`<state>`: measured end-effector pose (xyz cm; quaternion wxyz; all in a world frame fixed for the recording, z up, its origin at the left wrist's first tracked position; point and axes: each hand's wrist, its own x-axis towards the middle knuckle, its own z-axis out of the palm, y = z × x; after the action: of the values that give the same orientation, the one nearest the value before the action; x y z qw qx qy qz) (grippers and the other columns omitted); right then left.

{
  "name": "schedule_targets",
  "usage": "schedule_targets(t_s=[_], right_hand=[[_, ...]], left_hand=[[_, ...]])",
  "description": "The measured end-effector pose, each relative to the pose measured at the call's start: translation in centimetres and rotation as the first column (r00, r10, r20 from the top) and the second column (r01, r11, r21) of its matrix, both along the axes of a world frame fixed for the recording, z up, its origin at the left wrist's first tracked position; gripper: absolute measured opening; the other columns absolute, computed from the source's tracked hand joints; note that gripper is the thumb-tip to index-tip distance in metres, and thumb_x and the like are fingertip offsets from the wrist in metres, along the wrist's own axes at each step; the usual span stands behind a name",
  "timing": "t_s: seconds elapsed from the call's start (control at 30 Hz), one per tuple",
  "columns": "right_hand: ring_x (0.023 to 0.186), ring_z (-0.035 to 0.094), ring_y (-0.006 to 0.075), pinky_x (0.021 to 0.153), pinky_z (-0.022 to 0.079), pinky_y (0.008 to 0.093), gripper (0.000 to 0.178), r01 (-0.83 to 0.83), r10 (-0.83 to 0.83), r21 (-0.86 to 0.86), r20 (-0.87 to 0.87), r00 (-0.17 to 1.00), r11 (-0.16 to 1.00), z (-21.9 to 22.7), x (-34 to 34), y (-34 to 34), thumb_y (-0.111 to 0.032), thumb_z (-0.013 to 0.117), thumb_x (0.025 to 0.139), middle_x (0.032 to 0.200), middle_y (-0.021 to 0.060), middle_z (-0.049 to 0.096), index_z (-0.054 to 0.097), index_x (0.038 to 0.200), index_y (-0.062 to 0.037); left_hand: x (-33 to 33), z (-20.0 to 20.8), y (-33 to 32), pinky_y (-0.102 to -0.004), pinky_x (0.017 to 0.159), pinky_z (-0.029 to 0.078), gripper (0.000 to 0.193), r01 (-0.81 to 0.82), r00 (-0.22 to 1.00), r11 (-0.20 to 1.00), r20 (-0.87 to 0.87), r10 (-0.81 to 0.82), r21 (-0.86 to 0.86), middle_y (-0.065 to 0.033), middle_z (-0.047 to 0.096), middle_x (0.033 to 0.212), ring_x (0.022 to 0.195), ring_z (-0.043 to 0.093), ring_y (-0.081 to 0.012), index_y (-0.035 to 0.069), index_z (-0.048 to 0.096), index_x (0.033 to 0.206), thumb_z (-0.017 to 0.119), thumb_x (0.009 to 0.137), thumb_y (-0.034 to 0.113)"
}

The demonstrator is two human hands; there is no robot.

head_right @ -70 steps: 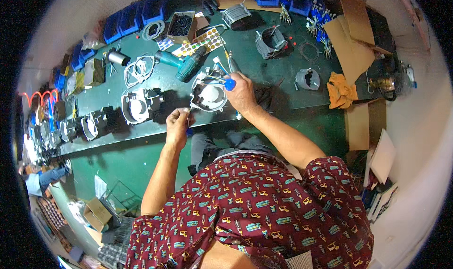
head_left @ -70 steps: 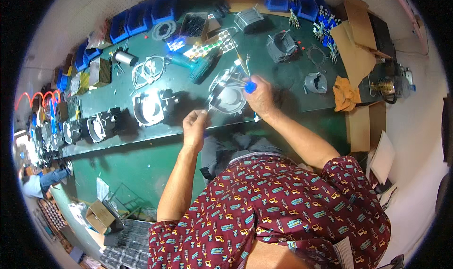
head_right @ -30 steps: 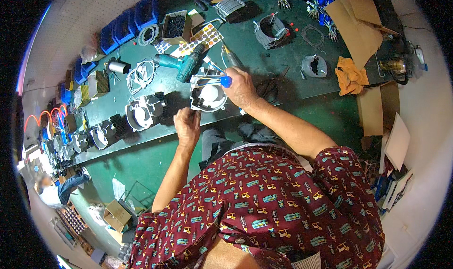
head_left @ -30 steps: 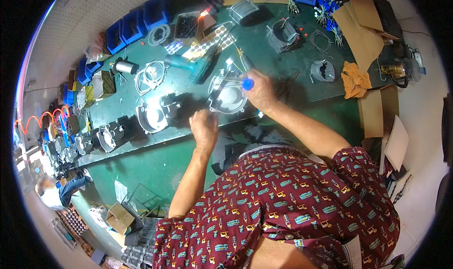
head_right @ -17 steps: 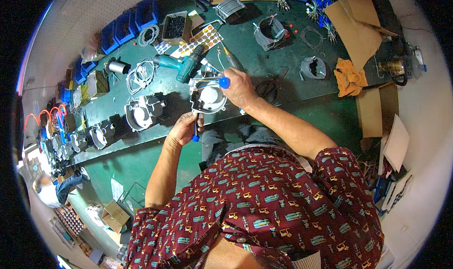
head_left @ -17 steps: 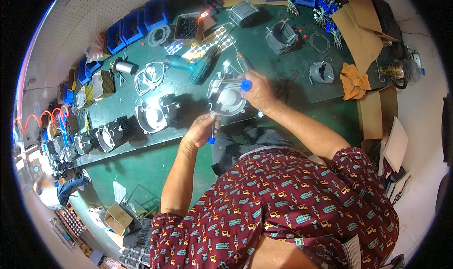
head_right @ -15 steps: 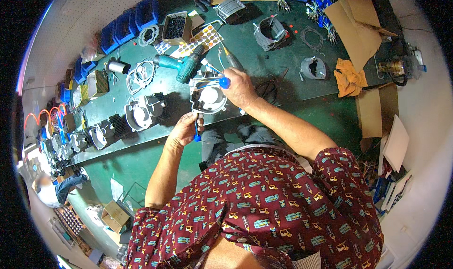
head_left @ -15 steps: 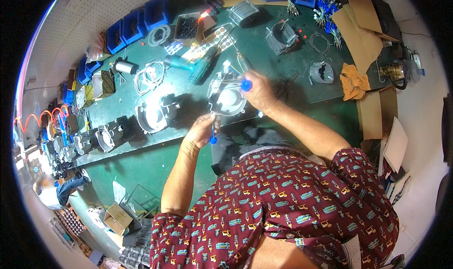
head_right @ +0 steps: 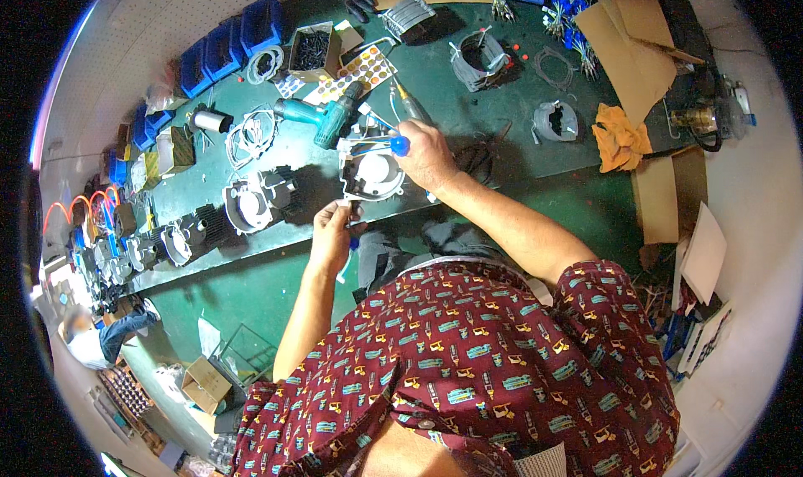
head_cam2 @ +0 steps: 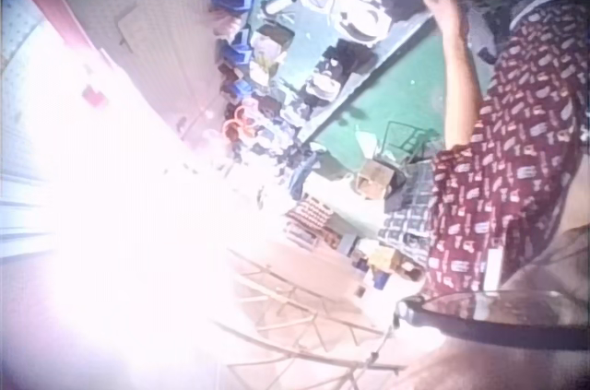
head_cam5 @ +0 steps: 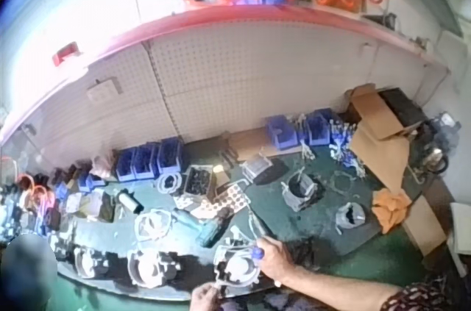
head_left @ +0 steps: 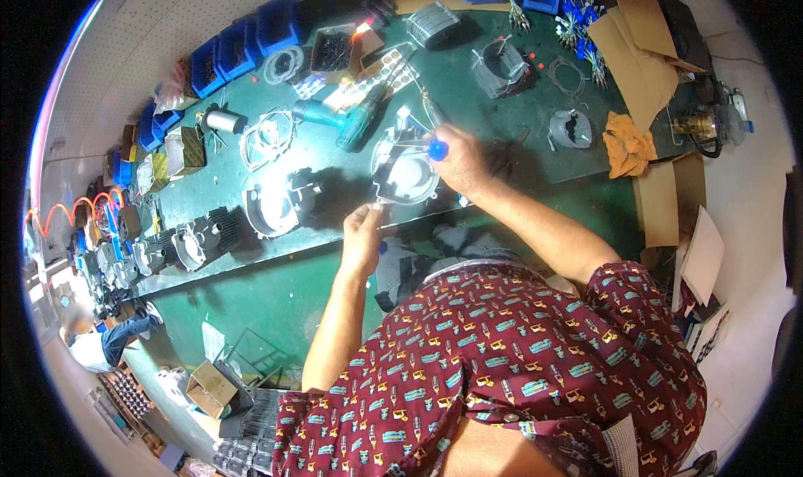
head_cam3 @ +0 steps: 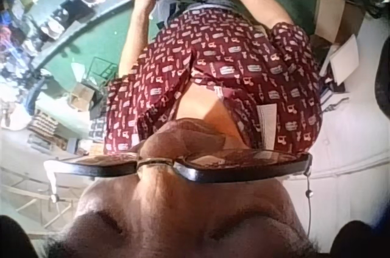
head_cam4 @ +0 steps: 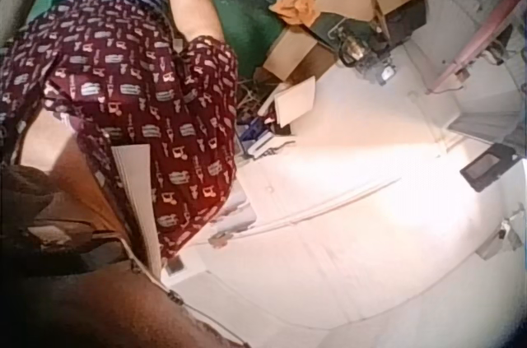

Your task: The person assembles a circular electronic component on a workbench. They use a pneumatic tool to fasten parts, then insert and tighten wires with a screwdriver. The finished unit is placed aside, and the process repeats with another component.

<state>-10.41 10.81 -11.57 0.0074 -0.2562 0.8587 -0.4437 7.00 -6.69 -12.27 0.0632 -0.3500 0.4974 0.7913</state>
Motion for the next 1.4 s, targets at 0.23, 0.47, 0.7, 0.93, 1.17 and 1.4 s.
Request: schedule_targets(t_s=[0.23, 0.47, 0.7, 0.93, 1.17, 1.4], right_hand=[[0.082, 0.064, 0.0449, 0.068, 0.051, 0.0485, 0.016, -0.028, 0.027, -0.030, -0.021, 0.999, 0.999, 0.5, 0.0, -0.4, -0.008, 0.070, 0.085, 0.084, 0.0203, 0.063, 0.057, 0.083, -0.0001], [0.083, 0.065, 0.0430, 0.069, 0.052, 0.0473, 0.015, -0.027, 0.027, -0.038, -0.021, 0.999, 0.999, 0.3, -0.2, -0.2, -0.006, 0.072, 0.083, 0.086, 0.0199, 0.064, 0.058, 0.084, 0.0000], [0.085, 0.064, 0.0446, 0.071, 0.052, 0.0489, 0.013, -0.032, 0.032, -0.021, 0.004, 0.999, 0.999, 0.6, 0.0, 0.0, -0.008, 0.070, 0.084, 0.088, 0.0203, 0.064, 0.060, 0.087, -0.0007], [0.084, 0.064, 0.0445, 0.071, 0.052, 0.0493, 0.012, -0.035, 0.035, 0.005, -0.011, 0.999, 0.999, 0.9, -0.1, -0.2, -0.010, 0.069, 0.086, 0.087, 0.0205, 0.064, 0.060, 0.086, -0.0013], [0.084, 0.067, 0.0382, 0.071, 0.052, 0.0426, 0.017, -0.027, 0.027, 0.002, -0.004, 1.000, 1.000, -0.1, -0.3, -0.1, -0.003, 0.075, 0.077, 0.090, 0.0185, 0.067, 0.064, 0.090, -0.0006], [0.085, 0.066, 0.0405, 0.072, 0.052, 0.0451, 0.015, -0.025, 0.025, -0.031, -0.014, 1.000, 0.999, 0.4, -0.2, -0.3, -0.004, 0.073, 0.079, 0.089, 0.0189, 0.066, 0.062, 0.089, -0.0008]], left_hand=[[0.3, -2.6, -1.7, -0.0274, 0.063, 0.048, 0.017, 0.133, 0.991, 0.988, -0.028, -0.132, 0.074, -0.0007, 0.064, 0.075, 0.067, 0.059, -0.0111, 0.008, 0.065, 0.086, 0.068, 0.098, 0.018], [-0.1, -1.2, 1.9, -0.0374, 0.059, 0.043, 0.013, -0.054, 0.957, 0.091, -0.078, -0.279, -0.994, -0.0162, 0.067, 0.080, 0.063, 0.058, -0.0294, 0.002, 0.064, 0.082, 0.072, 0.089, 0.010], [0.4, -1.0, -0.3, -0.0248, 0.062, 0.047, 0.015, 0.001, 1.000, 0.984, -0.024, 0.004, 0.176, 0.0002, 0.065, 0.085, 0.065, 0.054, -0.0093, 0.008, 0.066, 0.094, 0.064, 0.101, 0.022], [0.5, -3.0, -0.2, -0.0269, 0.063, 0.045, 0.012, 0.040, 0.982, 0.967, -0.170, -0.085, -0.251, 0.0005, 0.062, 0.078, 0.067, 0.052, -0.0091, 0.006, 0.064, 0.088, 0.069, 0.097, 0.013], [0.6, -2.6, 1.2, -0.0319, 0.071, 0.053, 0.012, -0.041, 0.997, 0.910, -0.073, 0.012, -0.412, -0.0034, 0.065, 0.080, 0.077, 0.062, -0.0150, 0.004, 0.065, 0.091, 0.069, 0.097, 0.014], [0.5, -2.8, -0.1, -0.0309, 0.062, 0.048, 0.015, 0.004, 0.996, 0.998, -0.091, -0.009, -0.058, 0.0002, 0.064, 0.079, 0.070, 0.057, -0.0106, 0.007, 0.064, 0.086, 0.069, 0.098, 0.015]])
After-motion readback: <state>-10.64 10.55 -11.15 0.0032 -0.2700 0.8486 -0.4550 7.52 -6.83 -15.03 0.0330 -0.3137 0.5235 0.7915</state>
